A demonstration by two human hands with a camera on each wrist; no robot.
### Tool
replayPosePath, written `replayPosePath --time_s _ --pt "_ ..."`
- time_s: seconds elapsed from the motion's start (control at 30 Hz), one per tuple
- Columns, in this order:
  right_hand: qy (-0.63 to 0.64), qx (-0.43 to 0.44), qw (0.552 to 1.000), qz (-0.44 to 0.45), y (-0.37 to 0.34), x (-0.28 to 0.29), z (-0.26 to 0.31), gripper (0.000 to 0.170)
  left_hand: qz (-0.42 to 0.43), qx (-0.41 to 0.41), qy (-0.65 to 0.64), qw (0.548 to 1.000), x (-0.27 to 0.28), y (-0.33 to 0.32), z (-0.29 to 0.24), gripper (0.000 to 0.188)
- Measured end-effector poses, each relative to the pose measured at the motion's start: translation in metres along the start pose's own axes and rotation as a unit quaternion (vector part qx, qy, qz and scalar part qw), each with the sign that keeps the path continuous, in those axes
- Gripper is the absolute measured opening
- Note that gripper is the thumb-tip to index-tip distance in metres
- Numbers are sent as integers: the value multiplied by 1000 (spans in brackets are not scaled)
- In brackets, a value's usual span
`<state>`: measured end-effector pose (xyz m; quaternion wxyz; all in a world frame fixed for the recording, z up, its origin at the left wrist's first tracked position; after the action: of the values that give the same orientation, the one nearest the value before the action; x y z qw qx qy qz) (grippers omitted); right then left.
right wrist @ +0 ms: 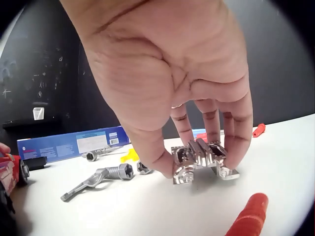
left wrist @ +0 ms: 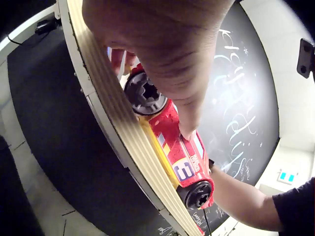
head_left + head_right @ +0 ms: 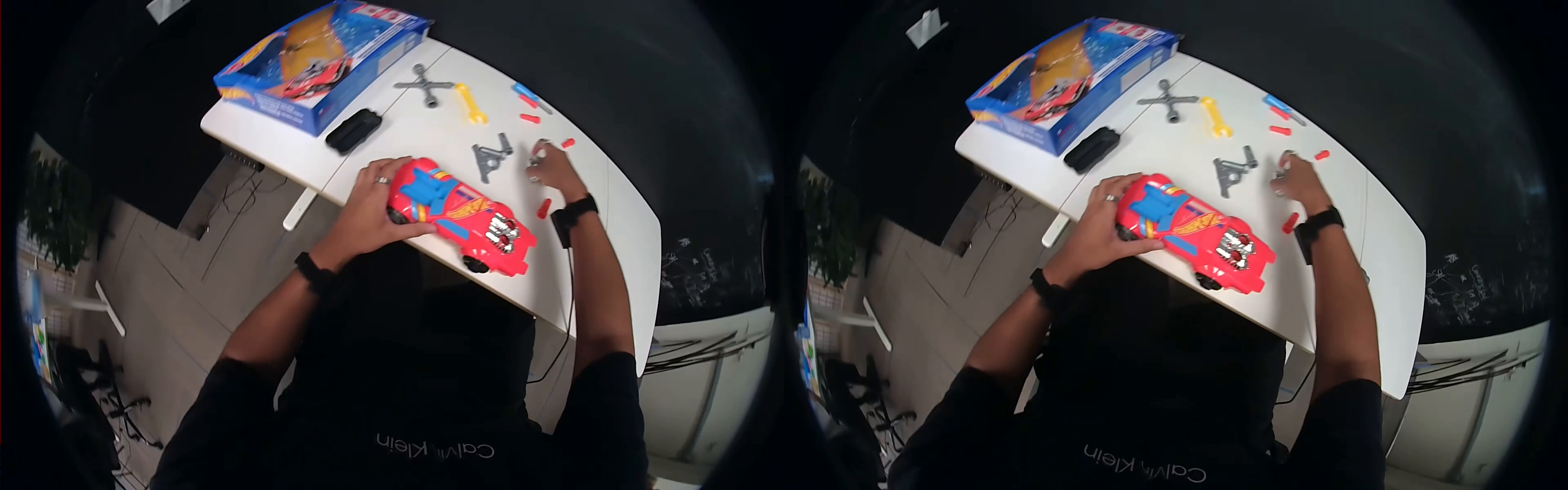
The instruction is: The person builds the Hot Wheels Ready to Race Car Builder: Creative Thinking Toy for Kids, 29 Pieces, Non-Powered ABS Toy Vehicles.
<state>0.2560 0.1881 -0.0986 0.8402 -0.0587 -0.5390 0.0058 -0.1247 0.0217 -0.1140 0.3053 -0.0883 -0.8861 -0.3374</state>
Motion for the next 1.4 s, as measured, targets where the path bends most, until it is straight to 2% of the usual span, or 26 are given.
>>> replayPosePath --time_s 0.03,0.13,0.2,0.23,0.3,0.33,0.37,0.43,0.47,0.57,0.6,0.63,0.7,0.73,0.77,0.83,0.87,0.9,0.97,1.03,1.1,1.13,1.17,1.23,1.4 --pt "-22 6 999 -28 -11 10 10 44 3 -9 10 1000 -4 -3 4 105" --pt "-52 -35 998 -22 -29 26 26 40 -21 -8 23 999 -1 -5 -2 102" --pt "53 -65 996 -16 -32 31 26 34 -23 -22 40 999 -3 -6 0 102" --pt "51 -68 996 -20 -35 33 27 34 -25 -32 59 997 -5 -6 -1 103" --pt "128 -56 990 6 -39 30 28 31 -29 -42 72 996 -6 -7 0 102" --pt "106 -59 993 10 -41 28 32 39 -31 -49 88 994 -6 -8 -1 102" --pt "106 -59 993 6 -43 28 36 39 -33 -52 87 994 -7 -8 -1 102" --pt "118 -115 986 19 -47 22 38 52 -27 -51 93 994 -7 -9 -1 100" --pt "85 -104 990 34 -43 19 33 62 -28 -53 95 994 -6 -9 -2 100" --pt "133 -99 985 49 -44 8 23 61 -25 -52 100 993 -8 -9 -2 98" --pt "156 -123 977 74 -43 6 18 50 -27 -56 106 992 -8 -9 -1 97" --pt "158 -125 977 72 -48 9 21 50 -29 -60 112 991 -8 -8 -1 96" --pt "295 -66 943 136 -59 11 34 38 -27 -62 111 992 -10 -8 0 95" --pt "315 -103 934 136 -65 11 38 29 -28 -61 110 992 -11 -9 0 94" --pt "316 -105 933 136 -74 14 53 29 -26 -61 109 992 -12 -10 0 94" --pt "397 -23 900 178 -96 20 98 33 -47 -78 122 988 -11 -8 -2 92" --pt "419 6 889 183 -103 18 110 46 -44 -78 122 988 -12 -8 -2 92" --pt "421 5 888 183 -108 16 120 46 -53 -81 119 988 -11 -8 -3 92" --pt "347 92 909 214 -123 6 148 55 -59 -83 118 988 -12 -8 -1 92" --pt "332 71 919 202 -137 -10 166 60 -56 -63 106 991 -14 -9 4 94" --pt "136 132 980 57 -145 -20 186 58 -56 -56 103 992 -12 -8 0 95" --pt "97 179 979 0 -154 -21 197 52 -60 -51 99 992 -10 -7 -1 96" --pt "98 181 979 1 -154 -29 200 52 -60 -49 101 992 -10 -8 0 96" --pt "20 254 966 -37 -155 -46 206 46 -52 -20 77 995 -12 -9 6 95" --pt "-33 246 963 -106 -158 -59 205 41 -44 -16 82 996 -14 -10 11 94"
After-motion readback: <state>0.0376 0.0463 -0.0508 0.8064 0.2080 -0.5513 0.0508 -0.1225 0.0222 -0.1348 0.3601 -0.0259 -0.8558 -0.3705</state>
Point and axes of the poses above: each hand's wrist, its own y-axis towards the middle knuckle, its own x-axis out of the back of the hand, z = x × y, the point moved 4 cm from there along y, towards the middle knuckle, and after that the axes turned 10 degrees about -x, right-handed, at the moved point
